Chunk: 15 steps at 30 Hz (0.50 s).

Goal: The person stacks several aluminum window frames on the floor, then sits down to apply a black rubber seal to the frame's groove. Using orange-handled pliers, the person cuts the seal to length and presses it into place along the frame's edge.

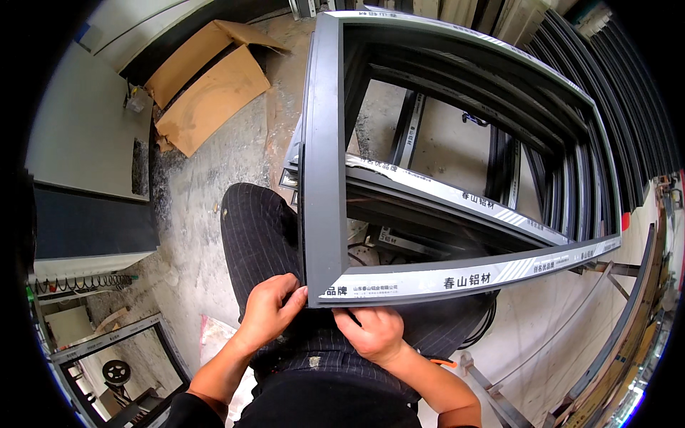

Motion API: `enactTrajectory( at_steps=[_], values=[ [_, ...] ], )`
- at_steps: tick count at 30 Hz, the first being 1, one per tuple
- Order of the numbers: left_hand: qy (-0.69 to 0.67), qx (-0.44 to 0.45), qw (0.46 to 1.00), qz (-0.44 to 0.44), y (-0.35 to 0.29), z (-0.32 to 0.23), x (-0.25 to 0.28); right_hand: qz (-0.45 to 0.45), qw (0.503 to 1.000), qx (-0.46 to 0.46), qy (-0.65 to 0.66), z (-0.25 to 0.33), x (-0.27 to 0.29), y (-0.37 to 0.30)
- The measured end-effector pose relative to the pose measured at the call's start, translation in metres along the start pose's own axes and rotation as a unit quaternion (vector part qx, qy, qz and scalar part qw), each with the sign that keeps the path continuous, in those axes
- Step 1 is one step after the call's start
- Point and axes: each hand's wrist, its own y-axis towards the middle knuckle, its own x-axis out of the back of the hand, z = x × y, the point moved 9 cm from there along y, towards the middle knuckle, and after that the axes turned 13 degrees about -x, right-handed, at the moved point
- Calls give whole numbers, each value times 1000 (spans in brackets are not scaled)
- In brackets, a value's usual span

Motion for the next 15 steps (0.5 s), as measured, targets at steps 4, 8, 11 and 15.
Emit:
enactTrajectory(
  at_steps=[4,8,11,15],
  values=[
    [-16,8,1000,13,-6,0,-4,-7,1000,-1,-15,0,0,-3],
    [-21,-2,1000,-6,-6,1,-3,-8,1000,-1,-20,2,2,-1],
    [-3,-17,999,-33,-2,2,1,5,1000,3,3,1,1,5],
    [21,-37,997,-66,3,-2,7,18,1000,0,-9,1,-2,12]
  ],
)
